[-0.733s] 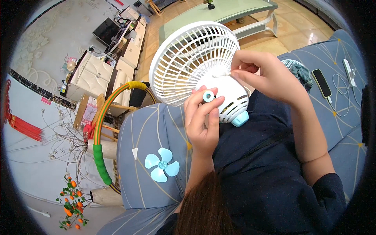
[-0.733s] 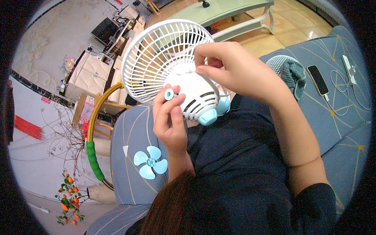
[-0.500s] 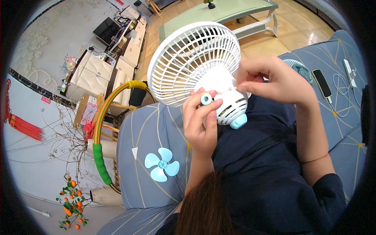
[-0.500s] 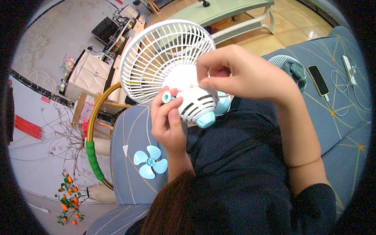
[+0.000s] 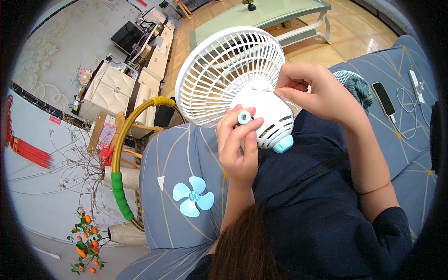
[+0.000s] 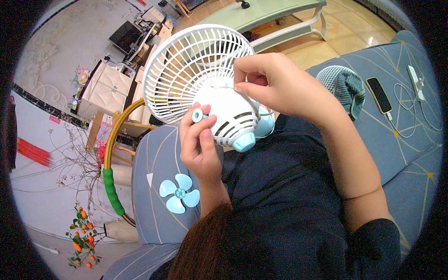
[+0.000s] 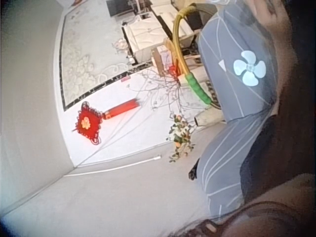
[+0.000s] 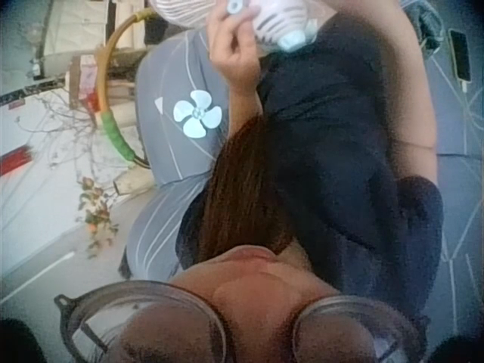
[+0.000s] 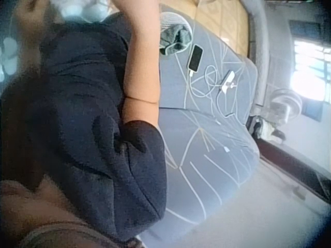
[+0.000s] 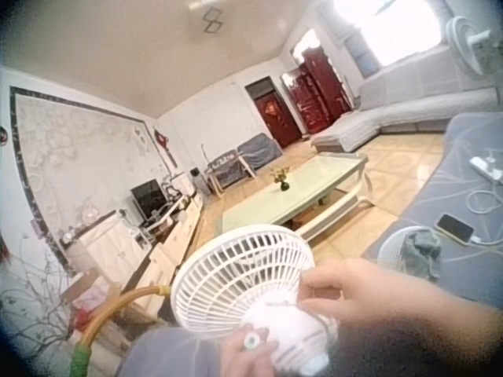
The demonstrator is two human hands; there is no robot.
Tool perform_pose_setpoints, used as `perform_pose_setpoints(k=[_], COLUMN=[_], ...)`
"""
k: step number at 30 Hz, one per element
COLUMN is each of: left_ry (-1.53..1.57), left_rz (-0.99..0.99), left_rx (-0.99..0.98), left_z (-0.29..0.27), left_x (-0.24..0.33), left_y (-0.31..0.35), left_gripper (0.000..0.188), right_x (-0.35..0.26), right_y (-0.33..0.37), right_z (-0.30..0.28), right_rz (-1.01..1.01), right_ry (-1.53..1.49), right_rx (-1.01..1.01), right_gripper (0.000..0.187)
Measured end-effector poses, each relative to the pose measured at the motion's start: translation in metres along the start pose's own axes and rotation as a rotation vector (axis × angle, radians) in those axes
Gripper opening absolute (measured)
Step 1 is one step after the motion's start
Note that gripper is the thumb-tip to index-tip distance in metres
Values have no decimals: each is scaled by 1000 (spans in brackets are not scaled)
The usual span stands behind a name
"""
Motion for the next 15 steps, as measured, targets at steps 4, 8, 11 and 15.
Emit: perform_pose_setpoints(k=[4, 8, 11, 15], left_ry=[2, 5, 47, 53], left_rz=[-2, -5, -52, -53], left_rx=[20, 1, 35, 36], left_z=[-5, -4, -6, -7], left_x=[-1, -2, -8, -10], left_y=[0, -1, -1, -2], left_gripper=[15, 15, 15, 16], right_x=[-12, -15, -11, 1], right_y=[4, 8, 6, 0], right_z=[1, 9, 11, 5], right_rz=[-17, -46, -49, 12], right_ry=[-96, -73, -62, -48], right_rx=[-131, -275, -222, -56], right_gripper=[14, 14, 15, 15])
Point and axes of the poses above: each hand's wrist, its own y-axis away from the middle knuckle, its own z-axis out of the palm, x = y × z, the point moved 9 cm from there along -y, towards the middle knuckle, and after that the axes turned 9 degrees about x, right-handed, at the moved point
